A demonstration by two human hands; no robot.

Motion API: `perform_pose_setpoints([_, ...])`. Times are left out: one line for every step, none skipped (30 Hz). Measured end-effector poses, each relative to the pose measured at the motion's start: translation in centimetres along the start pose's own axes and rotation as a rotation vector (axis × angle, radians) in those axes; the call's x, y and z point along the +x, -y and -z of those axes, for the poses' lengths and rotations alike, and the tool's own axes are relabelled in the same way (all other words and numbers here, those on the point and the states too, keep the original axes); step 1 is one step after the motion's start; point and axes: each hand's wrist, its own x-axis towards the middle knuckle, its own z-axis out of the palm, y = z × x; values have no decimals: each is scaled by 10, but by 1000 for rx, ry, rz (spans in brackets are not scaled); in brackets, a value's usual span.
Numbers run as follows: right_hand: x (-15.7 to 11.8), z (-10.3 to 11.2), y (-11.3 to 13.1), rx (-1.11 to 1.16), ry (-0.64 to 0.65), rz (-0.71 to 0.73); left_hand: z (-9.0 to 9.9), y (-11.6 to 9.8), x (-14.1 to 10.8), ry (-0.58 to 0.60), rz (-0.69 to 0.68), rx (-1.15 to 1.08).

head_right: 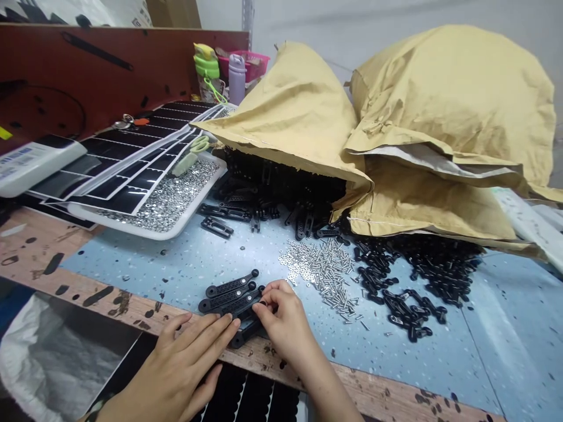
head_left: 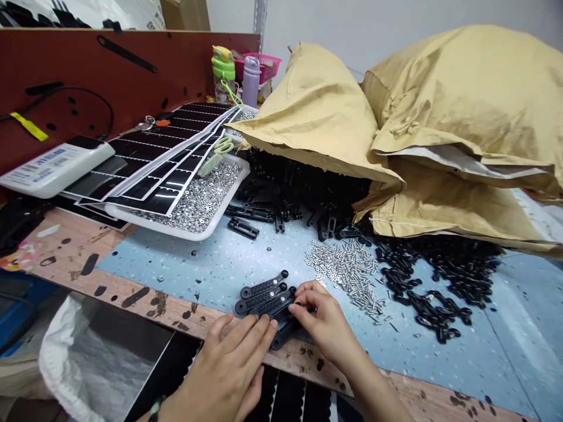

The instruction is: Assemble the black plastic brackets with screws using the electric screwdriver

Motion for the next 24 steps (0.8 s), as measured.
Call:
perform_pose_setpoints([0,0,0,1,0,5,0,0,-2,11,-6,5])
perform_pose_setpoints([0,0,-1,-1,-1,8,0,0,-4,14,-8,5])
perform_pose_setpoints([0,0,-1,-5,-4,9,0,0,-4,2,-1,-3])
perform_pose_setpoints([1,0,-2,-10,-7,6,0,-1,-4,-20,13,-17])
perform_pose_setpoints([1,-1,-2,-14,-8,2,0,-3,-3,-42,30,-34])
perform_pose_setpoints([1,-1,-3,-15,-9,-1,1,-4,-1,-68,52,-54])
perform_pose_setpoints([1,-1,-3,-15,-7,0,0,-5,1,-89,72,-72])
perform_pose_setpoints([1,-2,-4,-16,-4,4,0,-6,4,-108,89,-87])
perform_pose_setpoints([0,-2,-4,-22,-4,12,-1,-7,6,-122,105,-97])
perform_pose_setpoints([0,-3,-4,-37,-9,23,-2,-8,8,-120,112,-103])
perform_pose_setpoints([-1,-3,-4,-70,-18,37,-3,-8,9,-114,123,-104])
perform_pose_setpoints([-2,-4,-4,-123,-32,52,-5,-8,10,-106,129,-102])
perform_pose_setpoints([-2,-4,-5,-197,-46,66,-7,-9,10,-97,133,-96])
perform_pose_setpoints([-2,-5,-5,-288,-57,76,-9,-9,10,-95,134,-88])
perform_pose_setpoints([-1,-6,-5,-391,-62,80,-12,-9,9,-88,131,-82])
perform_pose_setpoints([0,-6,-5,-497,-67,76,-14,-9,9,-88,130,-76])
perform_pose_setpoints([1,-5,-5,-597,-79,70,-16,-9,8,-93,132,-72])
perform_pose_setpoints([2,-3,-5,-680,-105,69,-17,-8,8,-94,133,-71])
perform_pose_setpoints([2,0,-4,-735,-146,83,-17,-7,9,-100,136,-72])
perform_pose_setpoints([0,5,-3,-755,-202,112,-17,-6,10,-116,140,-74])
perform_pose_setpoints([-4,10,-2,-733,-267,157,-15,-4,11,-140,140,-74])
perform_pose_setpoints([-12,17,-2,-674,-339,212,-12,-3,12,-165,136,-71])
perform_pose_setpoints([-24,23,-4,-591,-412,263,-8,-2,12,-182,123,-64])
perform_pose_setpoints([-39,28,-9,-500,-487,301,-4,-2,12,-191,98,-53])
